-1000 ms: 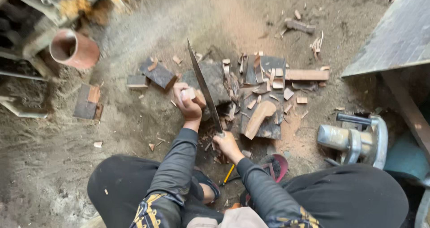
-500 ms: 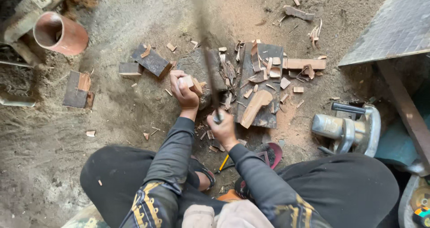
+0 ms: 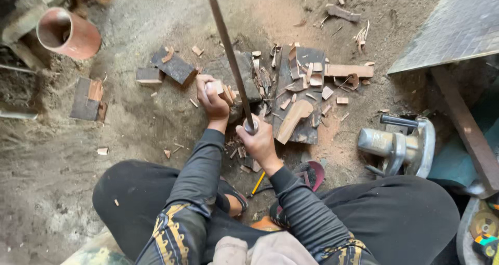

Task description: The person sits on the ground and uses a long, thin metal tool to carve and shape a small block of wood. They repeatedly strike and scrape the wood, creating shavings that accumulate on the ground.

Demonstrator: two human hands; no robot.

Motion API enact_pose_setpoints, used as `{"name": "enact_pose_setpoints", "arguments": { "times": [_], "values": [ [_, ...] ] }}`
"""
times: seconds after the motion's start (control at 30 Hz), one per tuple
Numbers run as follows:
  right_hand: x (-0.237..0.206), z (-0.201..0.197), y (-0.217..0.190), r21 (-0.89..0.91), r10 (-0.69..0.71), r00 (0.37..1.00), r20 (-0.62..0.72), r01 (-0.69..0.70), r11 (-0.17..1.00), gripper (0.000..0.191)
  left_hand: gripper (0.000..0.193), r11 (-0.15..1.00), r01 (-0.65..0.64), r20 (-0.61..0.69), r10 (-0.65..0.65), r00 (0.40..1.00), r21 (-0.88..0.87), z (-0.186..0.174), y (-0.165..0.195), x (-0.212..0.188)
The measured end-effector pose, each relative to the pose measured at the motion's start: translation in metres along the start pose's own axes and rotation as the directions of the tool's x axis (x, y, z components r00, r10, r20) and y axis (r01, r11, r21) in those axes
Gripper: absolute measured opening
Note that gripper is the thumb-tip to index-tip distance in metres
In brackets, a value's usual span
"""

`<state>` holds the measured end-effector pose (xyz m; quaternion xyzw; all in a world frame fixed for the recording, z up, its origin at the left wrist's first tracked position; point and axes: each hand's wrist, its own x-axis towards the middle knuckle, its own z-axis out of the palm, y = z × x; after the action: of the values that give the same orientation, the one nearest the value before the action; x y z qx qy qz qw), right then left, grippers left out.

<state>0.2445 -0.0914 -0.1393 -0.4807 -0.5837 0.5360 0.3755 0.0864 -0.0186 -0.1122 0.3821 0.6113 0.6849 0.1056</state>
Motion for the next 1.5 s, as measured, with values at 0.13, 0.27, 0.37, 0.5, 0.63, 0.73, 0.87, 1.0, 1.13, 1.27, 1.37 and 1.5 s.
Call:
{"name": "enact_pose_setpoints", "arguments": {
  "times": [0.13,0.27,0.37,0.5,0.63,0.73,0.87,1.0,1.13,1.27,1.37,1.5],
  "values": [
    [-0.008,0.006,0.006,0.051,0.177,0.983,0.05,-0.18,0.982,0.016,0.029,0.995,-0.086,0.025,0.085,0.996,0.055,-0.001,-0.003,0.003],
    [-0.011,0.0,0.011,0.136,0.387,0.903,0.19,-0.414,0.9,0.013,0.032,0.997,-0.08,-0.028,0.08,0.996,0.025,-0.002,-0.011,0.009],
    [-0.006,-0.017,0.006,-0.028,0.244,0.955,0.17,-0.243,0.97,0.016,0.032,1.0,-0.001,-0.036,0.001,0.999,-0.017,-0.012,-0.013,0.014],
    [0.01,-0.046,-0.004,-0.208,0.29,0.957,0.013,-0.281,0.937,0.018,0.028,0.932,0.241,-0.197,-0.299,0.934,-0.27,-0.043,-0.005,0.039],
    [0.018,-0.067,-0.023,-0.08,0.401,0.897,-0.189,-0.421,0.904,0.016,0.028,0.688,0.386,-0.214,-0.616,0.758,-0.614,-0.067,0.002,0.042],
    [0.013,-0.073,-0.038,-0.011,0.405,0.891,-0.204,-0.415,0.91,0.014,0.053,0.802,0.392,-0.268,-0.541,0.797,-0.45,-0.072,0.006,0.031],
    [-0.006,-0.07,-0.053,0.021,0.362,0.926,-0.104,-0.362,0.932,0.012,0.043,0.801,0.571,-0.221,-0.599,0.77,-0.181,-0.074,0.023,0.033],
    [-0.028,-0.058,-0.056,0.073,0.406,0.909,0.091,-0.413,0.908,0.013,0.043,0.782,0.572,0.028,-0.596,0.803,0.245,-0.077,0.06,0.051],
    [-0.045,-0.047,-0.051,0.065,0.531,0.836,0.139,-0.542,0.838,0.013,0.049,0.763,0.393,0.144,-0.528,0.837,0.513,-0.072,0.089,0.043],
    [-0.052,-0.042,-0.045,0.086,0.552,0.816,0.172,-0.571,0.816,0.014,0.058,0.899,0.159,0.354,-0.317,0.88,0.408,-0.068,0.093,0.034],
    [-0.052,-0.04,-0.043,0.145,0.556,0.812,0.179,-0.581,0.801,0.011,0.056,0.896,0.019,0.581,-0.304,0.755,0.444,-0.066,0.084,0.039],
    [-0.05,-0.036,-0.037,0.122,0.588,0.796,0.145,-0.604,0.788,0.014,0.043,0.753,-0.305,0.724,-0.313,0.614,0.584,-0.067,0.068,0.049]
  ]
}}
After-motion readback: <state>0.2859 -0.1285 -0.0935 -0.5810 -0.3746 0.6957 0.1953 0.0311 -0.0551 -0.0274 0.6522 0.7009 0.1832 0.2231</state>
